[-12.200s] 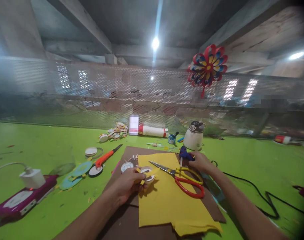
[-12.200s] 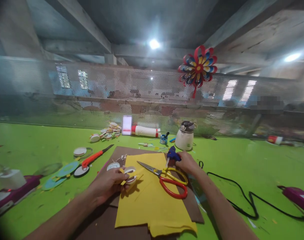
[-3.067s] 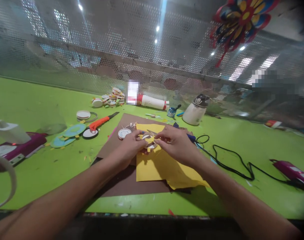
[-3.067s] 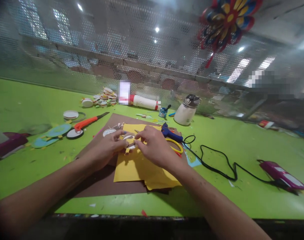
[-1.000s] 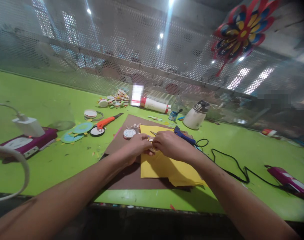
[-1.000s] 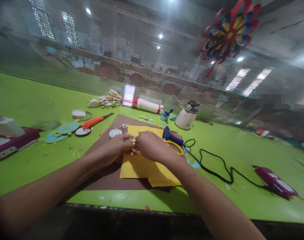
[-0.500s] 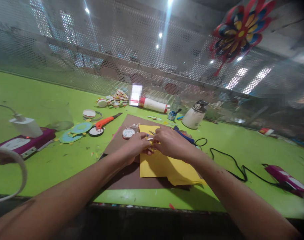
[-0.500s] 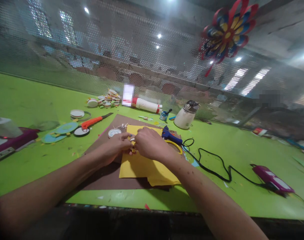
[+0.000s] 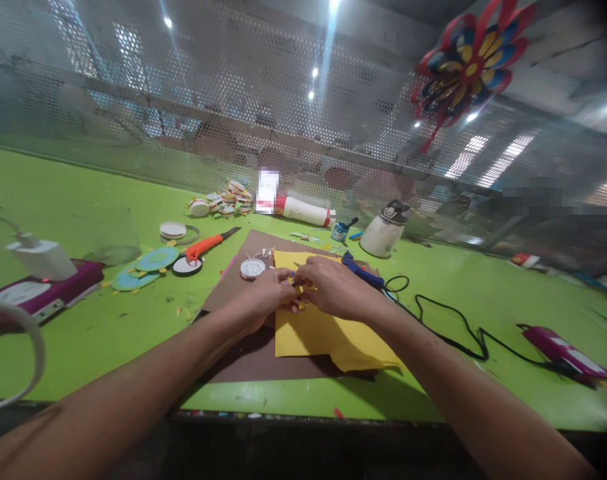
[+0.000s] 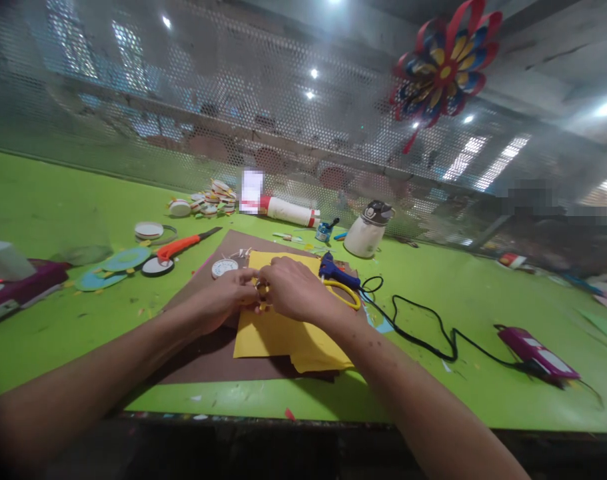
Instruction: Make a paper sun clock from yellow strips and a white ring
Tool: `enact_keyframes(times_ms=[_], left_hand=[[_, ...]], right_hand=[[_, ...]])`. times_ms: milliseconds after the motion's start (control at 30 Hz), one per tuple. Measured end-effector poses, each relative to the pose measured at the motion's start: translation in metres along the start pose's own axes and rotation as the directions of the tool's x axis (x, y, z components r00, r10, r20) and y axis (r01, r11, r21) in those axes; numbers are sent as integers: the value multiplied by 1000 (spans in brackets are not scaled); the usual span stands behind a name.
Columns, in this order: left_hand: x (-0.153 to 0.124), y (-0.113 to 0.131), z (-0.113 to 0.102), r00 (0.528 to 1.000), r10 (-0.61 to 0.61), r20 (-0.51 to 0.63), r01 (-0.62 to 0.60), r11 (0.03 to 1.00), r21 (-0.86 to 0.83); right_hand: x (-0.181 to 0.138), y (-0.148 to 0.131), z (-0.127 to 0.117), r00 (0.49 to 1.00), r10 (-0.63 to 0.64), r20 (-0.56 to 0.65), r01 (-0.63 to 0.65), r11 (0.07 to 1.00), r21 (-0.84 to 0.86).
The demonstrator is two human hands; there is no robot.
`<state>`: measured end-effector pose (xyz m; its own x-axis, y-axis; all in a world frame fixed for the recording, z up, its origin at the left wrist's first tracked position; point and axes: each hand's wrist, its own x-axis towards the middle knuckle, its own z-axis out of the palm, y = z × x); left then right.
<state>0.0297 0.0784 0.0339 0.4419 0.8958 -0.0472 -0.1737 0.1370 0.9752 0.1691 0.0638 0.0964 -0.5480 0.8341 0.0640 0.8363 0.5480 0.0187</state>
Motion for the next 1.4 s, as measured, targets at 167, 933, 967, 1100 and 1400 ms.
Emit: enact_keyframes(times_ms=[167, 933, 967, 1100, 1400], left_hand=[[-1, 2, 0, 1000, 8, 12, -8, 1000, 29], [-5, 6, 3, 999, 28, -35, -25, 996, 85], [-5, 7, 3, 999, 32, -40, -28, 996, 87], [-5, 8, 5, 998, 31, -48, -28, 997, 72], [-3, 6, 2, 998, -36, -43, 35, 999, -4]], right_hand=[[0, 0, 1, 1000, -1, 0, 1, 999, 47], [5, 1, 9, 995, 34, -89, -29, 998, 58], [5, 2, 10, 995, 27, -97, -22, 998, 52], [5, 2, 14, 992, -3, -123, 5, 1000, 18], [1, 5, 15, 984, -35, -177, 36, 999, 0]])
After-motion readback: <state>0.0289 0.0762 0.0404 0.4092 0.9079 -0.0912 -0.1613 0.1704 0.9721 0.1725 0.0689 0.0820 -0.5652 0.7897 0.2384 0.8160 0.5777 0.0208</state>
